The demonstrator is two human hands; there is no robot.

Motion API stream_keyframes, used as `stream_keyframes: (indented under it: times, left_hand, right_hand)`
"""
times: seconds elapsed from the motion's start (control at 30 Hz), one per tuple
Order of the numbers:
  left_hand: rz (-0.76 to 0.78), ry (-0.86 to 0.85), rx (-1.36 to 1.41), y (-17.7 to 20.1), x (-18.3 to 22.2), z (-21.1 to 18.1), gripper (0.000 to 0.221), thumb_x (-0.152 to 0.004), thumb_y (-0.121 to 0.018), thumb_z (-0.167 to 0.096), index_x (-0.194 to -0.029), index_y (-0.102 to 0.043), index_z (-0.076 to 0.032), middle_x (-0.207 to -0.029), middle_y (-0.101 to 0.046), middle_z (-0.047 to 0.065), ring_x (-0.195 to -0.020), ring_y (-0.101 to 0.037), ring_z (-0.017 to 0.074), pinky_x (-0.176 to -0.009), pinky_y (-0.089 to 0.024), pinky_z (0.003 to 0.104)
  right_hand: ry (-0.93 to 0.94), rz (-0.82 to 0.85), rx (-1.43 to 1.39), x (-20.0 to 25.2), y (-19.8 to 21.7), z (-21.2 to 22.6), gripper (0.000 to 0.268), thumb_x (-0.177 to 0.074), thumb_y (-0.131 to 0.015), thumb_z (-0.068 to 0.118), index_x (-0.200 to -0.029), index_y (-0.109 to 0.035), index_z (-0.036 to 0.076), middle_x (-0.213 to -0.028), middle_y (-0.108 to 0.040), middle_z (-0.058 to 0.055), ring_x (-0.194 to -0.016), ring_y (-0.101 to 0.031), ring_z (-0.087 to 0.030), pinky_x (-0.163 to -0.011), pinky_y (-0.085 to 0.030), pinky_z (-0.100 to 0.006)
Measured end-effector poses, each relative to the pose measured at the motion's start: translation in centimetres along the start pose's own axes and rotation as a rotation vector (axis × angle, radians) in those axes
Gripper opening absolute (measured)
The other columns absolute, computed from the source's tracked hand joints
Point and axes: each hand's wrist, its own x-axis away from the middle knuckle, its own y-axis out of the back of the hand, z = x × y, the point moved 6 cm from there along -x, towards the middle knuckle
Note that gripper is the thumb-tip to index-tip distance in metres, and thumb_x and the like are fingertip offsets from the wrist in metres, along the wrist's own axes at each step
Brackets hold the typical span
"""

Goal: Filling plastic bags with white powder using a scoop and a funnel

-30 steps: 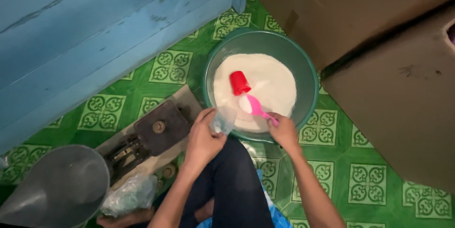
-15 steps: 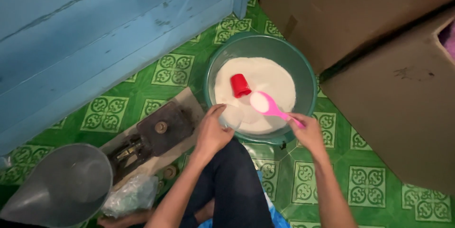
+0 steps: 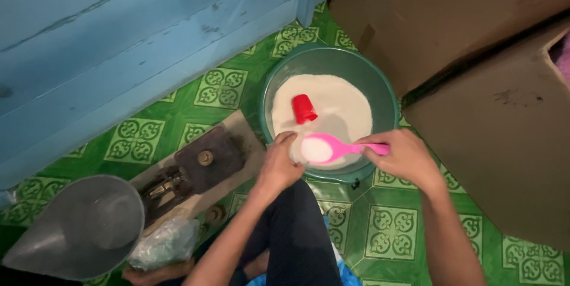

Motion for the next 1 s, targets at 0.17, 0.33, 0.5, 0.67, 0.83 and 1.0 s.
stream_keyframes:
  times: [0.17, 0.33, 0.5, 0.67, 0.83, 1.0]
  left_hand:
    - [0.01, 0.001, 0.013, 1.0, 0.7, -1.5, 0.071, -0.061, -0.068, -0.012, -0.129, -0.057, 0.003, -0.137, -0.052, 0.013, -0.119, -0.057, 0.0413, -0.103, -0.047, 0.052]
    - [0.037, -0.006, 0.026, 1.0, 0.8, -1.7, 0.072, -0.061, -0.068, -0.012, -0.13, -0.056, 0.005, -0.138, -0.052, 0.014, -0.121, -0.056, 0.0413, -0.102, -0.047, 0.052]
    - [0.01, -0.003, 0.044, 1.0, 0.6, -1.2, 0.073, -0.058, -0.068, -0.012, -0.129, -0.058, 0.001, -0.135, -0.055, 0.011, -0.121, -0.057, 0.0397, -0.103, -0.047, 0.05]
    - [-0.011, 0.019, 0.081, 0.5, -0.2, 0.7, 0.073, -0.056, -0.074, -0.015, -0.127, -0.061, -0.002, -0.134, -0.056, 0.008, -0.121, -0.057, 0.0384, -0.104, -0.046, 0.05]
    - [-0.053, 0.128, 0.073, 2.0, -0.2, 1.2, 0.07, -0.06, -0.075, -0.022, -0.127, -0.062, -0.008, -0.135, -0.058, 0.004, -0.122, -0.057, 0.0341, -0.103, -0.048, 0.047]
    - [-0.065, 0.178, 0.067, 3.3, 0.4, 1.3, 0.071, -0.06, -0.073, -0.029, -0.128, -0.063, -0.011, -0.135, -0.058, -0.002, -0.123, -0.058, 0.0311, -0.103, -0.048, 0.046]
  right_hand:
    - [0.007, 0.043, 0.036, -0.8, -0.9, 1.6, 0.03, -0.079, -0.062, 0.034, -0.101, -0.082, 0.025, -0.088, -0.077, -0.018, -0.088, -0.07, -0.043, -0.081, -0.052, -0.049]
    - [0.005, 0.103, 0.088, -1.3, -1.5, 3.1, 0.034, -0.08, -0.058, 0.037, -0.103, -0.08, 0.026, -0.092, -0.075, -0.022, -0.096, -0.068, -0.046, -0.085, -0.053, -0.053]
    - [0.042, 0.095, 0.198, -2.8, -3.6, 3.3, 0.035, -0.082, -0.057, 0.039, -0.107, -0.078, 0.027, -0.088, -0.075, -0.017, -0.091, -0.07, -0.042, -0.078, -0.055, -0.051]
    - [0.178, 0.023, 0.41, -4.3, -8.4, 5.5, 0.025, -0.079, -0.059, 0.033, -0.098, -0.074, 0.024, -0.078, -0.072, -0.015, -0.082, -0.072, -0.039, -0.07, -0.057, -0.051]
    - [0.514, -0.144, 0.556, -4.8, -15.1, 6.2, 0.01, -0.073, -0.063, 0.012, -0.078, -0.071, 0.012, -0.066, -0.069, -0.009, -0.066, -0.072, -0.033, -0.056, -0.057, -0.048]
    - [0.504, -0.149, 0.577, -3.6, -13.8, 7.3, 0.009, -0.074, -0.063, 0.009, -0.08, -0.07, 0.012, -0.066, -0.068, -0.007, -0.065, -0.072, -0.032, -0.054, -0.057, -0.048]
